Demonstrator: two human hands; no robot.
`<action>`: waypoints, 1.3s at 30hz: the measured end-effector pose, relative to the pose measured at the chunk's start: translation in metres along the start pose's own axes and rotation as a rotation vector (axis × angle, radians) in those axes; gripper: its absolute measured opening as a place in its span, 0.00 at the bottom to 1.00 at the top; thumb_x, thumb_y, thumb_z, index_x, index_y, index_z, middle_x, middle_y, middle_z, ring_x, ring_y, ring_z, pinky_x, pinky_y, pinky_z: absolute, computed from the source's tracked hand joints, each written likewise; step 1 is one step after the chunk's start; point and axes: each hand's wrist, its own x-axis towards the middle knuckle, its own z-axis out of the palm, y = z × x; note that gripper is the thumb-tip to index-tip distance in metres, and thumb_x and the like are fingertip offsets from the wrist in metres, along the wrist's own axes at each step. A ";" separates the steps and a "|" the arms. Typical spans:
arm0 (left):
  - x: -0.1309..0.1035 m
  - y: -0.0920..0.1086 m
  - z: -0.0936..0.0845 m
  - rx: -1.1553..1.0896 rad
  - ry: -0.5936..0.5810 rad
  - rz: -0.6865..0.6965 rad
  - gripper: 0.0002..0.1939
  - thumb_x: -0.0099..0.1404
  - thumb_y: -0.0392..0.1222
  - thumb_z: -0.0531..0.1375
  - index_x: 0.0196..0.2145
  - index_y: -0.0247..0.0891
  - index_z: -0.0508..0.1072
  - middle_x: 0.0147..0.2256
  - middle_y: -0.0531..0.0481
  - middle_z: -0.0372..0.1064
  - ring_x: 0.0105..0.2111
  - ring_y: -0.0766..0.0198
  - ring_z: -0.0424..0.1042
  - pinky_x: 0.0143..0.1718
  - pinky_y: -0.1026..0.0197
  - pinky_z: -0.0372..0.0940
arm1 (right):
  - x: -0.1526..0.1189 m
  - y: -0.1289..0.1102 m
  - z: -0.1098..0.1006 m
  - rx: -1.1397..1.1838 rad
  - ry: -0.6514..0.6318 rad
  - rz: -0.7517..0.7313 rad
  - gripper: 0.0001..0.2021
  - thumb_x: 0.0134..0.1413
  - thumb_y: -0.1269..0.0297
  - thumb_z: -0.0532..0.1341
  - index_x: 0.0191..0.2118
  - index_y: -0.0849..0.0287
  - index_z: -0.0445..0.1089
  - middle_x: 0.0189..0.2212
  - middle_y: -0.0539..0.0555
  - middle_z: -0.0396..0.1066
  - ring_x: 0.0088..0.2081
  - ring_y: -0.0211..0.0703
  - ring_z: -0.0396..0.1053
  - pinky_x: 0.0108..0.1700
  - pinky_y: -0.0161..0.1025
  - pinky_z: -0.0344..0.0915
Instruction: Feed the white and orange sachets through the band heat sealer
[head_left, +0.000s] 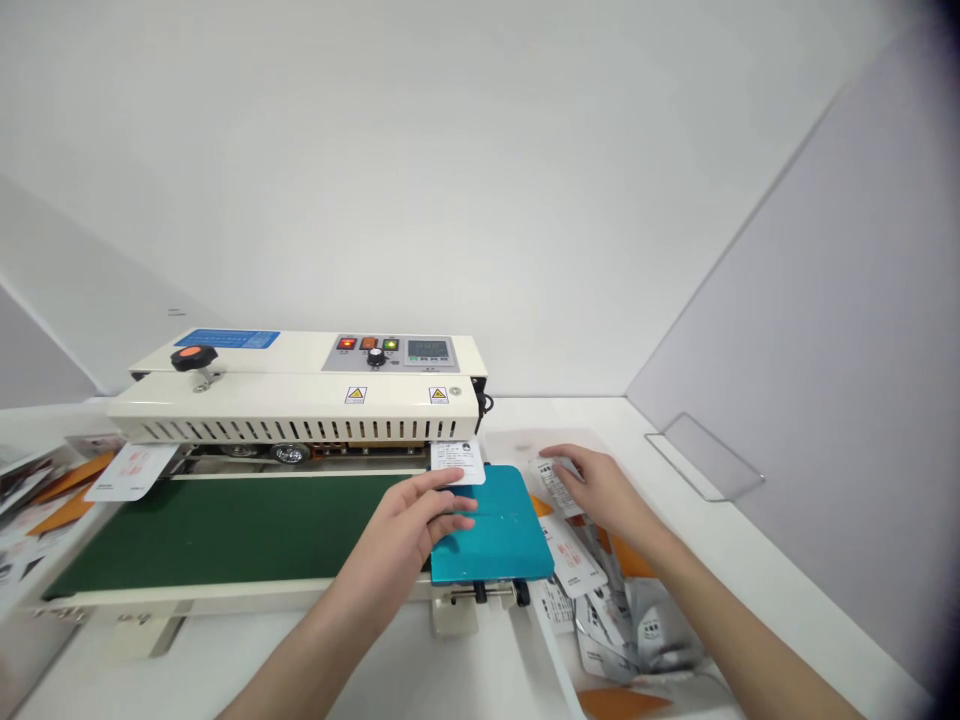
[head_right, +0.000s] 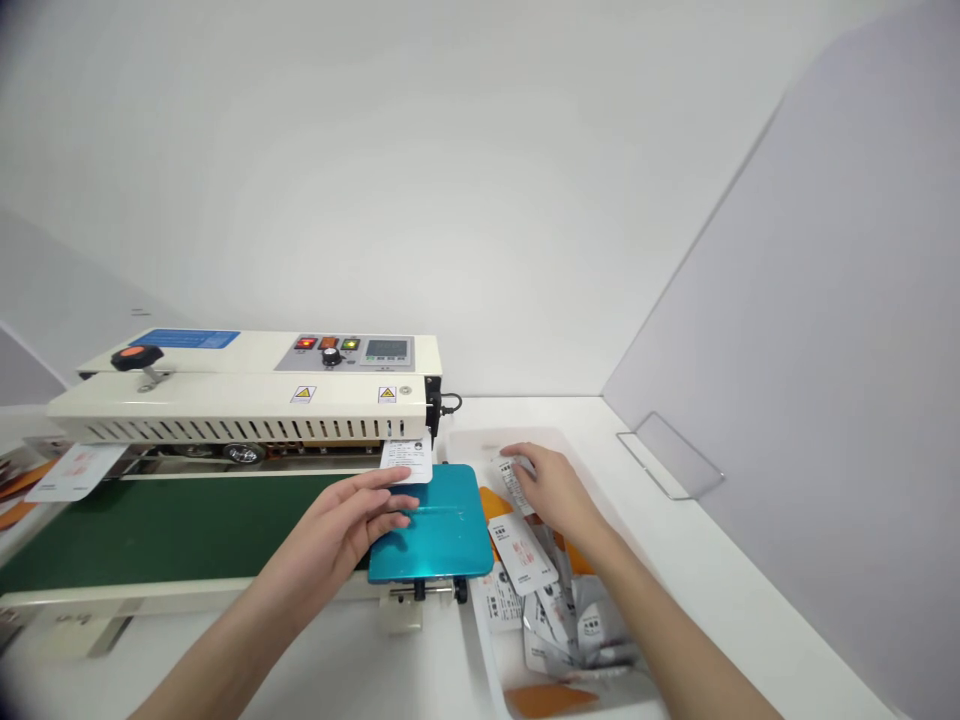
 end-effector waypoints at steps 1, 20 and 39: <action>-0.002 0.000 -0.002 -0.010 0.009 0.006 0.16 0.63 0.37 0.59 0.49 0.32 0.70 0.47 0.37 0.71 0.47 0.56 0.71 0.48 0.56 0.67 | 0.000 -0.002 -0.002 0.011 0.043 0.006 0.16 0.58 0.56 0.52 0.47 0.53 0.71 0.30 0.55 0.73 0.23 0.45 0.69 0.18 0.37 0.65; -0.011 -0.008 0.015 0.034 -0.145 -0.116 0.17 0.62 0.39 0.60 0.50 0.38 0.71 0.49 0.41 0.70 0.48 0.55 0.72 0.54 0.53 0.63 | -0.001 -0.012 -0.005 0.617 -0.041 0.007 0.16 0.49 0.51 0.65 0.41 0.56 0.75 0.37 0.57 0.77 0.40 0.51 0.73 0.39 0.43 0.71; 0.012 -0.015 0.021 0.300 -0.340 -0.180 0.16 0.62 0.44 0.59 0.47 0.37 0.72 0.39 0.43 0.74 0.41 0.58 0.74 0.49 0.55 0.60 | -0.001 -0.013 -0.002 0.376 -0.191 -0.122 0.19 0.57 0.54 0.58 0.52 0.55 0.69 0.40 0.56 0.76 0.40 0.49 0.72 0.43 0.45 0.69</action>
